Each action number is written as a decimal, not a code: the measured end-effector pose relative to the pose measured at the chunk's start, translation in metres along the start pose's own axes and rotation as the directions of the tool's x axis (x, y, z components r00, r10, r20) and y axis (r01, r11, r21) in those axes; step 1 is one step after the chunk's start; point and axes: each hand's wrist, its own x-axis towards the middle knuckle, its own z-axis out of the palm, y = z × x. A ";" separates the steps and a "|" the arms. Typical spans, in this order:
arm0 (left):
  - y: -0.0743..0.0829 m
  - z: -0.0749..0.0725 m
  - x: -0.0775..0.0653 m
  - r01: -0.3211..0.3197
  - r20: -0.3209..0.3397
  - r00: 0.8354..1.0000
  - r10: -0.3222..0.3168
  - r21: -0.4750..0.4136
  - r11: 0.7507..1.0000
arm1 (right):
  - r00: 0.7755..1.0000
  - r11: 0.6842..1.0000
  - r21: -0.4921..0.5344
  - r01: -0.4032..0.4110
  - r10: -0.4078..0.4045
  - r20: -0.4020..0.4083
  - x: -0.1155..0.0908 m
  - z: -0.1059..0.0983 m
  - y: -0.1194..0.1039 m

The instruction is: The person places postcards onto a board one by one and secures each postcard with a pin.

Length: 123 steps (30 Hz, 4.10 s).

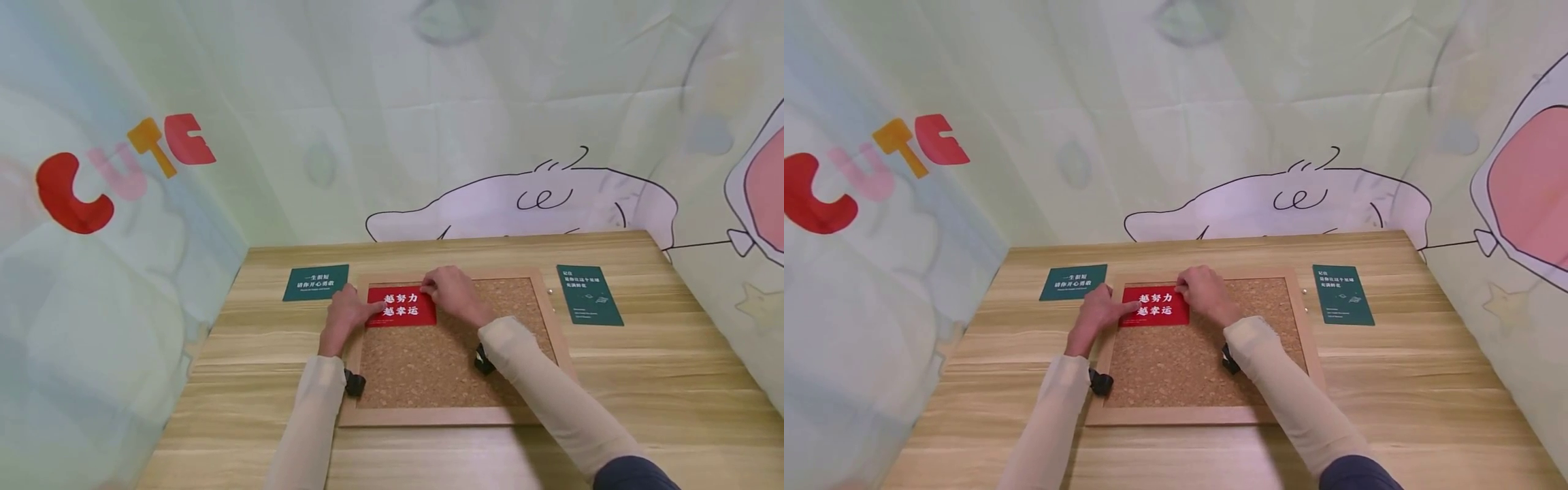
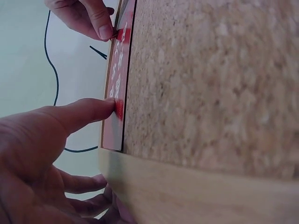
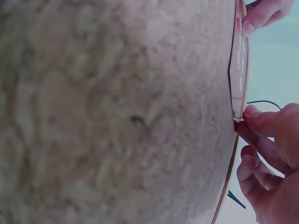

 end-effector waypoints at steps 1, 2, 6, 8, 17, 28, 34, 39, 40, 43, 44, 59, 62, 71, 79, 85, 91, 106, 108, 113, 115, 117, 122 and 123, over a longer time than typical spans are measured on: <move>0.000 0.000 0.000 -0.001 0.000 1.000 0.001 0.001 1.000 | 1.000 1.000 -0.004 0.001 -0.001 0.006 0.000 -0.001 0.000; 0.000 0.000 0.000 0.000 0.000 1.000 0.000 0.003 1.000 | 1.000 1.000 -0.008 0.003 -0.003 0.013 0.000 -0.002 0.000; 0.001 0.000 0.000 0.001 -0.001 1.000 -0.001 -0.002 1.000 | 0.999 1.000 0.000 0.013 -0.013 0.048 0.000 -0.007 -0.001; 0.001 0.000 0.000 -0.004 -0.003 1.000 0.004 -0.008 1.000 | 0.998 1.000 0.025 0.010 -0.011 0.067 0.000 -0.009 -0.001; 0.000 -0.001 -0.002 -0.014 -0.009 1.000 0.014 -0.015 1.000 | 0.997 0.989 0.148 -0.029 0.018 0.074 0.001 -0.010 0.001; 0.001 -0.002 -0.002 -0.010 -0.011 1.000 0.010 -0.021 1.000 | 0.982 0.944 0.285 -0.166 0.134 0.130 0.009 -0.011 -0.003; 0.002 -0.003 -0.001 -0.006 0.003 1.000 0.006 -0.003 1.000 | 0.971 0.941 0.255 -0.223 0.190 0.147 0.014 -0.015 -0.010; 0.003 -0.003 -0.002 -0.001 0.012 1.000 0.001 -0.007 1.000 | 0.960 0.941 0.220 -0.257 0.222 0.173 0.018 -0.020 -0.014; 0.002 -0.003 -0.002 -0.002 0.011 1.000 0.003 -0.008 1.000 | 0.958 0.941 0.216 -0.261 0.224 0.181 0.019 -0.021 -0.015; 0.002 -0.002 -0.002 -0.004 0.011 1.000 0.005 -0.013 1.000 | 0.950 0.939 0.207 -0.276 0.234 0.206 0.021 -0.021 -0.016; 0.002 -0.003 -0.002 -0.006 0.011 1.000 0.006 -0.016 1.000 | 0.949 0.940 0.201 -0.276 0.233 0.214 0.021 -0.021 -0.016; 0.000 -0.001 -0.002 0.000 0.016 1.000 0.001 -0.043 0.999 | 0.923 0.936 0.185 -0.299 0.234 0.306 0.024 -0.019 -0.016; 0.000 -0.002 -0.002 -0.003 0.014 1.000 0.003 -0.036 0.999 | 0.934 0.948 0.184 -0.259 0.197 0.299 0.023 -0.019 -0.015; 0.000 -0.002 -0.002 -0.009 0.015 1.000 0.010 -0.030 1.000 | 0.944 0.956 0.186 -0.227 0.169 0.285 0.020 -0.019 -0.018; 0.001 -0.002 -0.002 -0.013 0.011 1.000 0.013 -0.035 0.999 | 0.942 0.880 0.367 -0.302 0.217 0.255 0.020 -0.019 -0.013; 0.000 -0.002 -0.002 -0.013 0.008 1.000 0.014 -0.044 0.999 | 0.921 0.737 0.558 -0.381 0.252 0.297 0.020 -0.017 -0.002; 0.001 -0.002 -0.002 -0.009 0.008 1.000 0.010 -0.041 0.999 | 0.882 0.550 0.690 -0.471 0.276 0.382 0.018 -0.016 0.004; 0.000 0.000 -0.001 -0.007 0.004 1.000 0.008 -0.034 0.999 | 0.797 0.374 0.712 -0.594 0.389 0.462 0.018 -0.009 0.003; 0.000 -0.001 -0.001 -0.009 0.006 1.000 0.009 -0.042 0.999 | 0.796 0.395 0.699 -0.596 0.402 0.452 0.019 -0.009 0.004; 0.000 -0.001 -0.002 -0.010 0.007 1.000 0.010 -0.048 0.999 | 0.798 0.423 0.683 -0.596 0.410 0.442 0.019 -0.011 0.009; -0.001 -0.001 -0.002 -0.012 0.005 1.000 0.012 -0.047 0.999 | 0.799 0.427 0.682 -0.595 0.409 0.441 0.018 -0.012 0.011; -0.001 -0.001 -0.001 -0.016 0.005 1.000 0.016 -0.047 0.999 | 0.799 0.431 0.679 -0.595 0.411 0.439 0.017 -0.012 0.011; -0.002 0.000 0.000 -0.007 0.005 1.000 0.007 -0.052 0.999 | 0.796 0.428 0.676 -0.600 0.408 0.447 0.017 -0.011 0.009; -0.002 0.000 0.000 -0.006 0.005 1.000 0.006 -0.051 0.999 | 0.796 0.427 0.677 -0.599 0.406 0.448 0.017 -0.011 0.009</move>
